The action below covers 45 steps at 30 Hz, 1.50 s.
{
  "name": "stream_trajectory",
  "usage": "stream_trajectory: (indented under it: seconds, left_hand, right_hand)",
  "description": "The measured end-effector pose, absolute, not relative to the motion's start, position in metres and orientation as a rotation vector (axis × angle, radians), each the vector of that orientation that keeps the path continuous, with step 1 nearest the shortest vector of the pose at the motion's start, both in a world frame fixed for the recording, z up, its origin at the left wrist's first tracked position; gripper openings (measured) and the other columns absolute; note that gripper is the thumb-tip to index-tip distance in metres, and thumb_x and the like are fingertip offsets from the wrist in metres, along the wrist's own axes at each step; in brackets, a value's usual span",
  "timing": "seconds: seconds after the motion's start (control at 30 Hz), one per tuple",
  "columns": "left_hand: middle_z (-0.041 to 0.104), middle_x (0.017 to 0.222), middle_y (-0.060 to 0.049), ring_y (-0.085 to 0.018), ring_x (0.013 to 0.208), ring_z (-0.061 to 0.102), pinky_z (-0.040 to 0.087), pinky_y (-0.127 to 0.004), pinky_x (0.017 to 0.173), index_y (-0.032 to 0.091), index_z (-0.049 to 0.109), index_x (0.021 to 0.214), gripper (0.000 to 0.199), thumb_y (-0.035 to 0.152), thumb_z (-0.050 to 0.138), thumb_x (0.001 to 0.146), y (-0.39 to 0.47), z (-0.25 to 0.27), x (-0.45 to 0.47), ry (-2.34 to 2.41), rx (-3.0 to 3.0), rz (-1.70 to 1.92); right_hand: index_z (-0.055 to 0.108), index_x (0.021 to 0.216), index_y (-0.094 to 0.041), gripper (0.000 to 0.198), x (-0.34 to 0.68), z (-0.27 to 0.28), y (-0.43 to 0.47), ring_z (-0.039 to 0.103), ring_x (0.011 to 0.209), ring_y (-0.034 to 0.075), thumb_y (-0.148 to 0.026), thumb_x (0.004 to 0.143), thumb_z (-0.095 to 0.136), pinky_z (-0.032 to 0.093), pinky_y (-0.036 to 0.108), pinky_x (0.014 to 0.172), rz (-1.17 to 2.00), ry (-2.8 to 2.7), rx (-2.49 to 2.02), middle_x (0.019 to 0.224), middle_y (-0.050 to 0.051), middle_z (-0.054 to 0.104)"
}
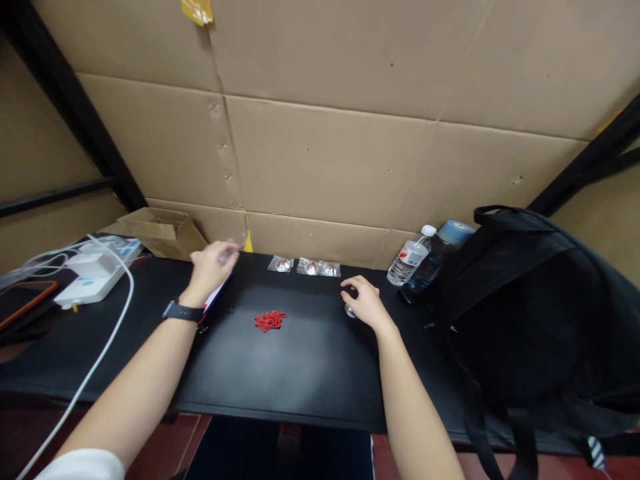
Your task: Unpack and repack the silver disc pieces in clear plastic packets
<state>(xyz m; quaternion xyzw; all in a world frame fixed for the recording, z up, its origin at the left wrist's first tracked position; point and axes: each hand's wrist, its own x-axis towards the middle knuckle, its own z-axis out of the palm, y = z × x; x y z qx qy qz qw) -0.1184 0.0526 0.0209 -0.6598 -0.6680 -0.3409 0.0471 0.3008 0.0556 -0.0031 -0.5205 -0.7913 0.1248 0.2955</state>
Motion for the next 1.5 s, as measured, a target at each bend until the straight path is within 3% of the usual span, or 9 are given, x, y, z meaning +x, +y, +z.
stream_trajectory:
  seconds: [0.13, 0.37, 0.53, 0.6, 0.8, 0.9, 1.13, 1.27, 1.5]
  left_hand:
    - [0.072, 0.122, -0.006, -0.024, 0.116, 0.063, 0.036, -0.037, 0.095, 0.028, 0.07, 0.117, 0.028, 0.03, 0.048, 0.101, 0.047, 0.006, -0.059, -1.632, -2.657, -0.851]
    - [0.071, 0.129, -0.004, -0.022, 0.115, 0.063, 0.033, -0.037, 0.092, 0.032, 0.062, 0.134, 0.034, 0.037, 0.049, 0.104, 0.032, -0.008, -0.004, -1.384, -2.888, -0.83]
    - [0.072, 0.104, -0.004, -0.024, 0.11, 0.059, 0.03, -0.039, 0.093, 0.024, 0.074, 0.087, 0.025, 0.043, 0.06, 0.095, 0.029, 0.0, -0.028, -1.455, -2.901, -0.736]
    - [0.071, 0.103, -0.004, -0.026, 0.113, 0.056, 0.029, -0.039, 0.093, 0.024, 0.074, 0.081, 0.021, 0.045, 0.07, 0.086, 0.027, 0.0, -0.032, -1.424, -2.961, -0.615]
    - [0.069, 0.102, -0.004, -0.028, 0.11, 0.054, 0.03, -0.042, 0.092, 0.025, 0.071, 0.08, 0.013, 0.033, 0.077, 0.072, 0.02, -0.003, -0.022, -1.406, -2.951, -0.484]
    - [0.07, 0.097, -0.005, -0.028, 0.106, 0.056, 0.032, -0.043, 0.09, 0.024, 0.069, 0.078, 0.009, 0.025, 0.073, 0.071, 0.017, -0.003, -0.018, -1.425, -2.908, -0.47]
    - [0.07, 0.095, -0.006, -0.028, 0.105, 0.057, 0.031, -0.044, 0.087, 0.023, 0.067, 0.075, 0.003, 0.021, 0.066, 0.077, 0.019, -0.009, -0.016, -1.417, -2.882, -0.476]
    - [0.069, 0.095, -0.006, -0.026, 0.102, 0.058, 0.031, -0.043, 0.086, 0.022, 0.066, 0.077, 0.009, 0.019, 0.06, 0.084, 0.019, -0.01, -0.016, -1.418, -2.87, -0.487]
    - [0.07, 0.094, -0.003, -0.022, 0.095, 0.06, 0.031, -0.04, 0.087, 0.024, 0.057, 0.093, 0.013, 0.027, 0.046, 0.1, 0.021, -0.008, -0.015, -1.501, -2.88, -0.7]
  right_hand:
    - [0.072, 0.101, -0.025, 0.017, 0.299, -0.003, 0.053, 0.067, 0.093, 0.022, -0.026, 0.085, 0.066, 0.047, 0.04, 0.089, 0.311, -2.087, -1.439, 0.108, 0.005, 0.07]
    - [0.072, 0.105, -0.026, 0.019, 0.299, 0.002, 0.048, 0.066, 0.101, 0.023, -0.027, 0.086, 0.067, 0.043, 0.04, 0.09, 0.34, -2.113, -1.526, 0.112, 0.005, 0.069]
    - [0.066, 0.123, -0.03, 0.049, 0.309, 0.003, 0.043, 0.058, 0.121, 0.032, -0.035, 0.076, 0.079, 0.038, 0.048, 0.097, 0.401, -2.278, -1.573, 0.128, 0.008, 0.064]
    - [0.064, 0.127, -0.031, 0.057, 0.308, 0.004, 0.041, 0.056, 0.122, 0.034, -0.038, 0.073, 0.082, 0.037, 0.05, 0.098, 0.396, -2.299, -1.585, 0.133, 0.009, 0.062]
    - [0.066, 0.121, -0.029, 0.029, 0.271, -0.003, 0.035, 0.056, 0.12, 0.028, -0.029, 0.093, 0.062, 0.036, 0.047, 0.098, 0.307, -2.304, -1.382, 0.132, 0.009, 0.063]
    - [0.063, 0.128, -0.029, 0.03, 0.244, -0.01, 0.028, 0.056, 0.12, 0.026, -0.028, 0.1, 0.053, 0.035, 0.043, 0.097, 0.329, -2.342, -1.275, 0.133, 0.009, 0.065]
    - [0.062, 0.126, -0.029, 0.027, 0.223, -0.018, 0.021, 0.056, 0.12, 0.027, -0.036, 0.105, 0.046, 0.033, 0.043, 0.094, 0.376, -2.436, -1.245, 0.132, 0.007, 0.068]
    - [0.059, 0.13, -0.028, 0.033, 0.233, -0.019, 0.028, 0.06, 0.107, 0.023, -0.025, 0.106, 0.037, 0.032, 0.041, 0.092, 0.393, -2.379, -1.334, 0.117, 0.007, 0.072]
    - [0.073, 0.098, -0.025, 0.024, 0.249, -0.008, 0.027, 0.06, 0.107, 0.024, -0.011, 0.088, 0.056, 0.029, 0.039, 0.091, 0.46, -2.455, -1.379, 0.11, 0.004, 0.073]
